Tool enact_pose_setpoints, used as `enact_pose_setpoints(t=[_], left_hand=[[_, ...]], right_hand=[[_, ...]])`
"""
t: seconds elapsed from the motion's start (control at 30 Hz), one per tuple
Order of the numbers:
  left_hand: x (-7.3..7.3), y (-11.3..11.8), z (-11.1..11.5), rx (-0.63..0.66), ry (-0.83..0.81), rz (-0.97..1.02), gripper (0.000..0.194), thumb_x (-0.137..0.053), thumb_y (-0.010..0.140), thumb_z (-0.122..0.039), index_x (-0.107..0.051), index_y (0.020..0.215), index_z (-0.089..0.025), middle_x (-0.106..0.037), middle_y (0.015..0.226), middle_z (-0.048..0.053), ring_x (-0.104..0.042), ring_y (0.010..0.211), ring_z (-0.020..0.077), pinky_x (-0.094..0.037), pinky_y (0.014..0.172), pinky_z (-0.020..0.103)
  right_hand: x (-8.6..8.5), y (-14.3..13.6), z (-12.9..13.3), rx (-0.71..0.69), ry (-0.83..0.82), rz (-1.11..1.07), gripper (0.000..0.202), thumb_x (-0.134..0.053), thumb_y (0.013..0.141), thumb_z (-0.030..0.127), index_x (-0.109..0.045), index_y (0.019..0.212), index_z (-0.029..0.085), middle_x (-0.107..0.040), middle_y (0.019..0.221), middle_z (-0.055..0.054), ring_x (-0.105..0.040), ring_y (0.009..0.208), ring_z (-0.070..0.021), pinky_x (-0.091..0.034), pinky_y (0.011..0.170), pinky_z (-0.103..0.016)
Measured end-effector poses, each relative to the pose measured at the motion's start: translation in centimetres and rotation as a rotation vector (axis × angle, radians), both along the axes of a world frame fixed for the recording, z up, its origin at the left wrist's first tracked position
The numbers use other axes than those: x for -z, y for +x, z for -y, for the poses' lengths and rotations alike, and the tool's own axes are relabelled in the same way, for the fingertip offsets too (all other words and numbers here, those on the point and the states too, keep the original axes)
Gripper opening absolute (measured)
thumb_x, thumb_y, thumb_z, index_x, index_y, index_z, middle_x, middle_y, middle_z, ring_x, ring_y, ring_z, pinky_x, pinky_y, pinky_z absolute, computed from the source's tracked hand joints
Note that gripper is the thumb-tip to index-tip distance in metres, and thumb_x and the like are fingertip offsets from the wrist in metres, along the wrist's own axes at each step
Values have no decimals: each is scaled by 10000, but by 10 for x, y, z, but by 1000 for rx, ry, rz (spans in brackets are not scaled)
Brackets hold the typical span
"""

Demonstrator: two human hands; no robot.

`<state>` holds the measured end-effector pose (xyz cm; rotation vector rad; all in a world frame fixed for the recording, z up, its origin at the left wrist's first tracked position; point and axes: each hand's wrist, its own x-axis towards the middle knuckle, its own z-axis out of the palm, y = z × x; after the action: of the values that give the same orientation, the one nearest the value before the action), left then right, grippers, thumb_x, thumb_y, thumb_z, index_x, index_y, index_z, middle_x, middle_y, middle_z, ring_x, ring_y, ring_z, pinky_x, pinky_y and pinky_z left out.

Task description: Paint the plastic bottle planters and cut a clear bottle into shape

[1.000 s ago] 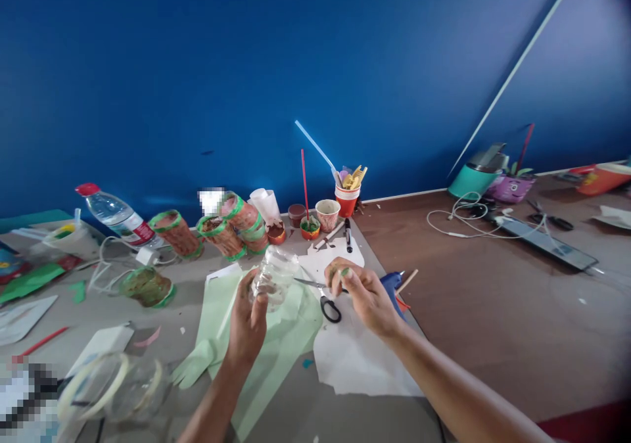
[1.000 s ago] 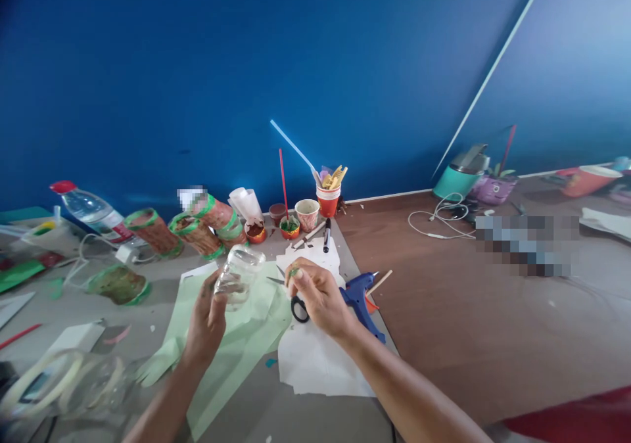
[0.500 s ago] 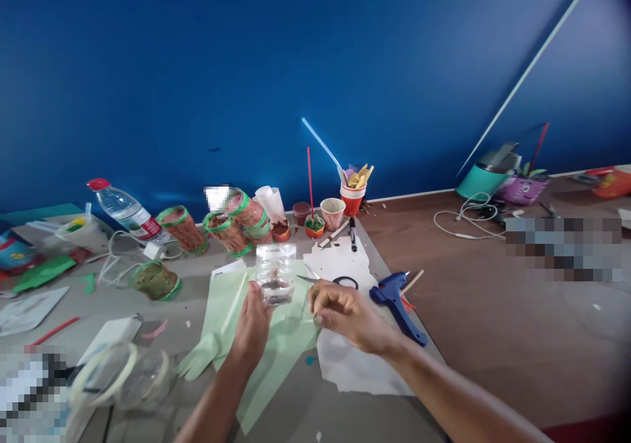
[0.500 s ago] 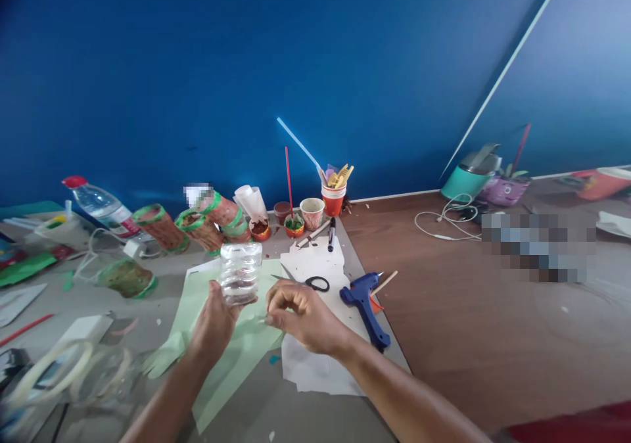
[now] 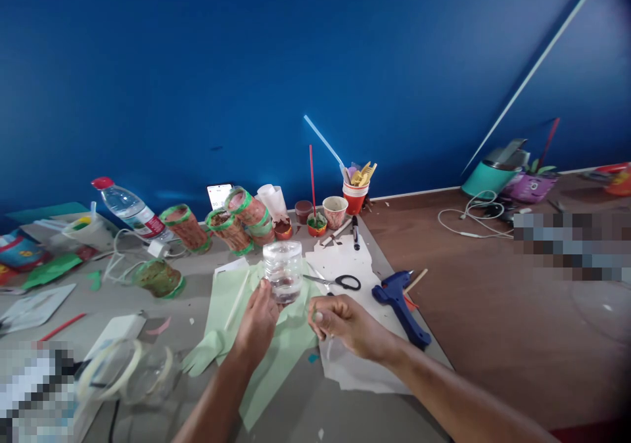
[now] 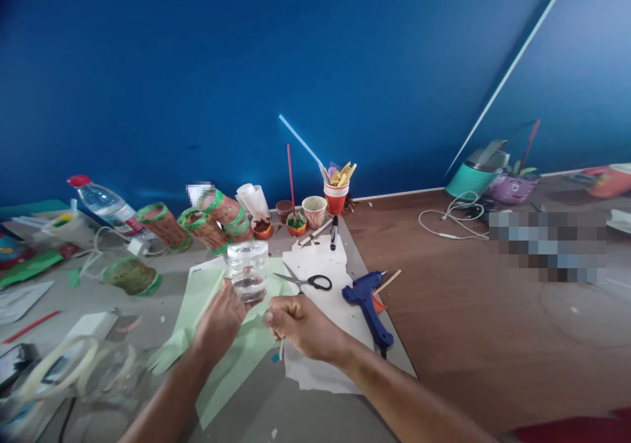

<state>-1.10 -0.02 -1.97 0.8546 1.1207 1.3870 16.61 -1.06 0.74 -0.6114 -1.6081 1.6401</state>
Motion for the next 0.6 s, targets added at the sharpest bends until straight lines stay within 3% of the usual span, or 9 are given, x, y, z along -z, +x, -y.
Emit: enact_pose_setpoints(t=[0.1,0.23,0.4,0.6], left_hand=[[-1,1,-1,27,-20,16,436,-594,777,-582,-668,951,-188,-735,912,107,-683,959,277,-523,886,477],[-6,-1,0,36,-60,51,393,-622,762,-572,-670,941,-225,-734,888,84,-679,952,260,-526,882,436],[-8,-3,0,47,-75,162,469,-674,725,-554,-652,1000,-175,-726,986,91,-677,937,252,-516,852,406],[-9,-3,-1,76,-51,242,425,-671,744,-530,-665,984,-180,-726,969,74,-671,917,222,-502,829,356]], right_hand=[[4,-3,0,17,-43,-14,483,-612,793,586,-422,618,177,-410,670,30,-340,578,-85,-292,535,-227],[5,-6,3,-54,-103,-97,422,-717,740,494,-434,689,185,-418,747,29,-369,627,-86,-322,568,-220],[5,-7,6,-125,-129,-118,391,-743,726,438,-438,763,197,-418,791,25,-382,663,-90,-342,600,-216],[8,-9,6,-126,-202,-140,439,-791,678,416,-417,703,186,-425,753,39,-361,628,-72,-312,565,-201]])
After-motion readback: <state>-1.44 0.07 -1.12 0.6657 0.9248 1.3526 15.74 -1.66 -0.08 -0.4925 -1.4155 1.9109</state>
